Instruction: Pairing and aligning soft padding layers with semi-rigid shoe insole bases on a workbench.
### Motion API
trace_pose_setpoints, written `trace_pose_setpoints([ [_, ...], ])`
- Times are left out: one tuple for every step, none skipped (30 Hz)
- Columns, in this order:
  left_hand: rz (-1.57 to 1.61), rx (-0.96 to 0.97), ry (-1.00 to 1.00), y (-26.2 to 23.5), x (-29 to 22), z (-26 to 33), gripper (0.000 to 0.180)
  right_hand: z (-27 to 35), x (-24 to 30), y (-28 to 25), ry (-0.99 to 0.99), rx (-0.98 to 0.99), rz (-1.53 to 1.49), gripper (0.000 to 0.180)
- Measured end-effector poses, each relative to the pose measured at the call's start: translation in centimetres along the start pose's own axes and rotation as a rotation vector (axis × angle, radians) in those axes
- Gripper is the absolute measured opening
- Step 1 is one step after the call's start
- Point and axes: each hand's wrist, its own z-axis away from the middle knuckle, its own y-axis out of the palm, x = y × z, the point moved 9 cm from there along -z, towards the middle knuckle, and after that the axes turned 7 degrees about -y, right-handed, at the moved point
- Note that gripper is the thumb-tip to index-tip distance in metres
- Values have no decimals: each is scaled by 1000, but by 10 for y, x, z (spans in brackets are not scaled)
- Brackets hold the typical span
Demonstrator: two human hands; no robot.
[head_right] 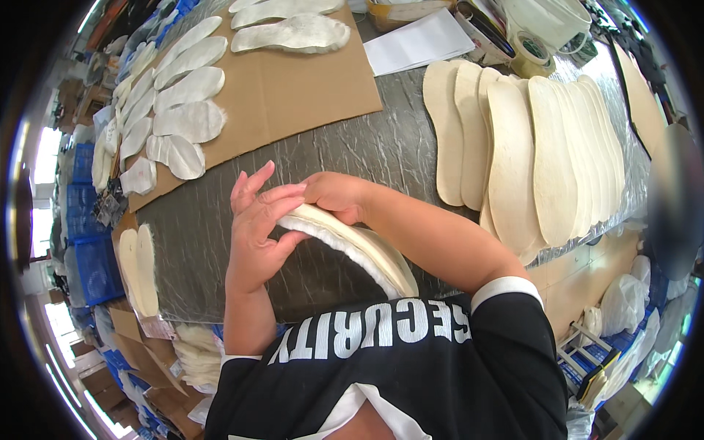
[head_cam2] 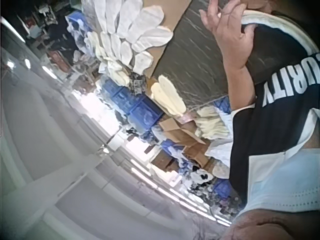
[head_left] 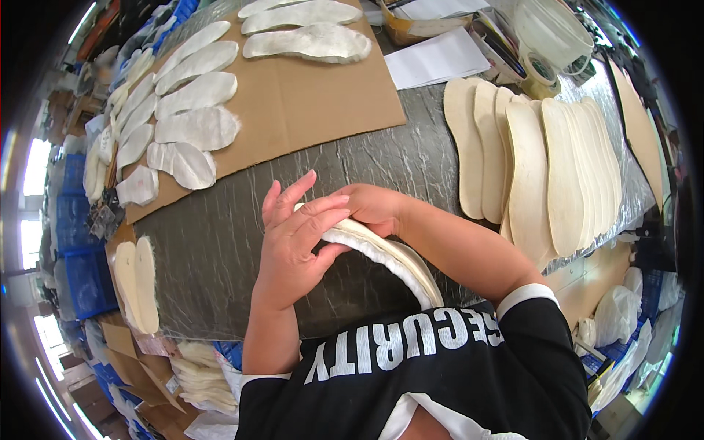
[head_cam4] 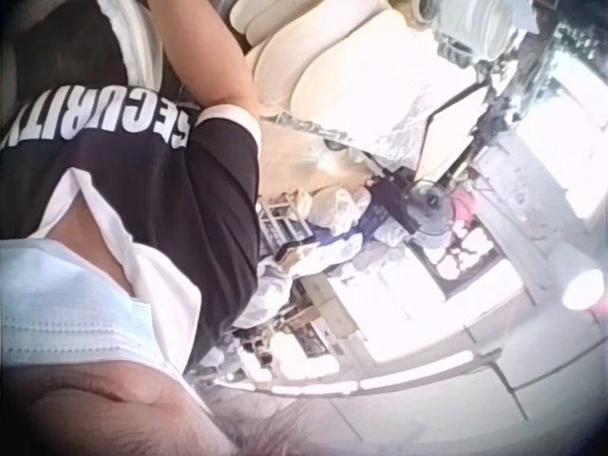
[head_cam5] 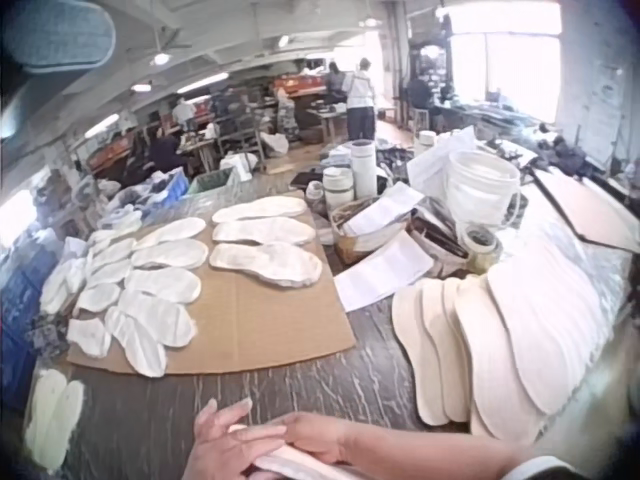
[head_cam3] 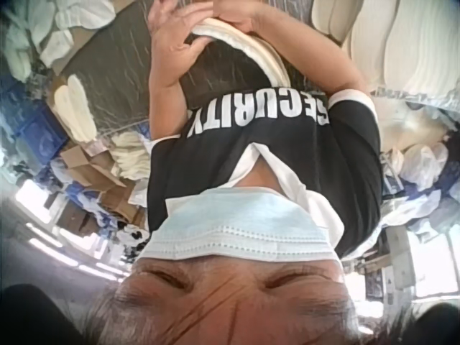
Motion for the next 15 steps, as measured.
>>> trace_pose_setpoints([
  [1,4,4,0,0,0,49,-2,-6,0,16,14,-17,22],
  [-3,-2,-6,-1,1,0,48,-3,-9,3,33,30,-37,21],
  [-6,-7,-17,-2,2,-1,47,-2,-10,5,40,0,-46,19],
  [-8,-1,-15,-2,3,-2,47,-3,-12,4,37,1,-52,19],
  [28,-3,-38,-4,6,-2,39,-4,-18,5,57,21,-79,19],
  [63,-4,-61,-5,10,-1,30,-5,-23,4,77,42,-106,19],
  [62,3,-60,-5,13,0,30,-6,-26,1,74,42,-112,19],
  [100,26,-59,-5,16,2,26,-6,-28,7,75,98,-61,21],
  [139,50,-58,-4,18,3,21,-5,-29,13,75,153,-11,23],
  [139,57,-59,-4,18,5,21,-1,-29,14,73,153,-17,23],
  [147,47,-83,-8,21,9,19,5,-14,17,2,55,257,27],
  [162,40,-100,-8,23,10,17,13,1,12,-75,-55,530,32],
  [164,46,-99,-8,24,13,17,15,7,8,-146,-33,560,35],
  [174,34,-123,-11,27,15,18,23,16,1,-221,-14,593,38],
  [177,16,-159,-15,34,20,18,39,37,13,-308,22,920,39],
])
